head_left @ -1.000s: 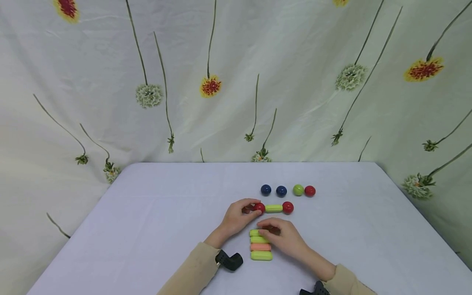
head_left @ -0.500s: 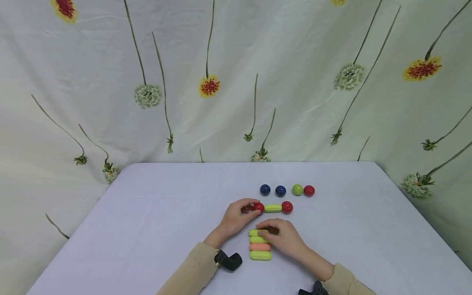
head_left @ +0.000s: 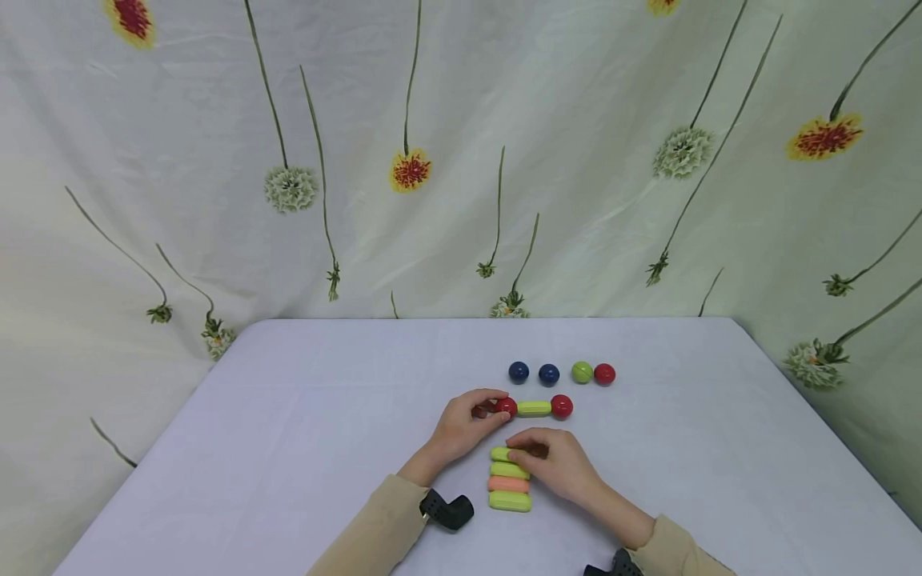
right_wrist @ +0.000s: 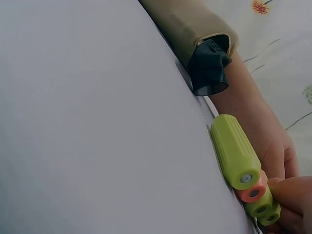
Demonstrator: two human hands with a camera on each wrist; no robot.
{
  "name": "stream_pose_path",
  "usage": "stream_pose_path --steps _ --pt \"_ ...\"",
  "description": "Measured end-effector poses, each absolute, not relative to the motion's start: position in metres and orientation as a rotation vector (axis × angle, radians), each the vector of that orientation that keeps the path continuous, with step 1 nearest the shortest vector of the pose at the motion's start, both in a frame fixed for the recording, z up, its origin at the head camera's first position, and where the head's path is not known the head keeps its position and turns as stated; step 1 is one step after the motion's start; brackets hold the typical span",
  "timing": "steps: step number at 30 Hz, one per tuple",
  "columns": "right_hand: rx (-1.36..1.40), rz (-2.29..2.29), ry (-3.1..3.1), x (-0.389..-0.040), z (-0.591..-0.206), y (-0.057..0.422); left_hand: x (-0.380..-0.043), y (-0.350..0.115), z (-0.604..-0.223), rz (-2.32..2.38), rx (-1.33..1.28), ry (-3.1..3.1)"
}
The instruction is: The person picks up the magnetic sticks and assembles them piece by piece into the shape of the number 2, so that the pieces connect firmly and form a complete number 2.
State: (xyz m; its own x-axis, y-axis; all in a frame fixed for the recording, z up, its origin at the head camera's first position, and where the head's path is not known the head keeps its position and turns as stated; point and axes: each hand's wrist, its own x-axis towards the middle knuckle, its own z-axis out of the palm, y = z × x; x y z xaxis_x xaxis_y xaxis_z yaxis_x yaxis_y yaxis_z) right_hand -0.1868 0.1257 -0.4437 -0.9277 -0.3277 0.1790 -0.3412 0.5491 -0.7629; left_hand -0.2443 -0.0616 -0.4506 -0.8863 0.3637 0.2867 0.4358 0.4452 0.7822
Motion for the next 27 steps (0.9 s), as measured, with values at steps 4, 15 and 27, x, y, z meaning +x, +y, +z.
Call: stream_pose_path --steps 4,15,27 --pt "0.553 1.358 -2.731 -0.186 -0.443 0.127 -0.244 -0.062 -0.449 -1.449 -0.732 -2.597" --pt "0.432 1.378 -2.652 -0.189 -0.443 0.134 -0.244 -0.061 -0.45 -1.447 -0.736 -2.587" --pt "0.395 1.432 -2.667 -0.192 -0.433 0.145 -0.244 -0.062 -0.45 -1.442 -0.736 -2.595"
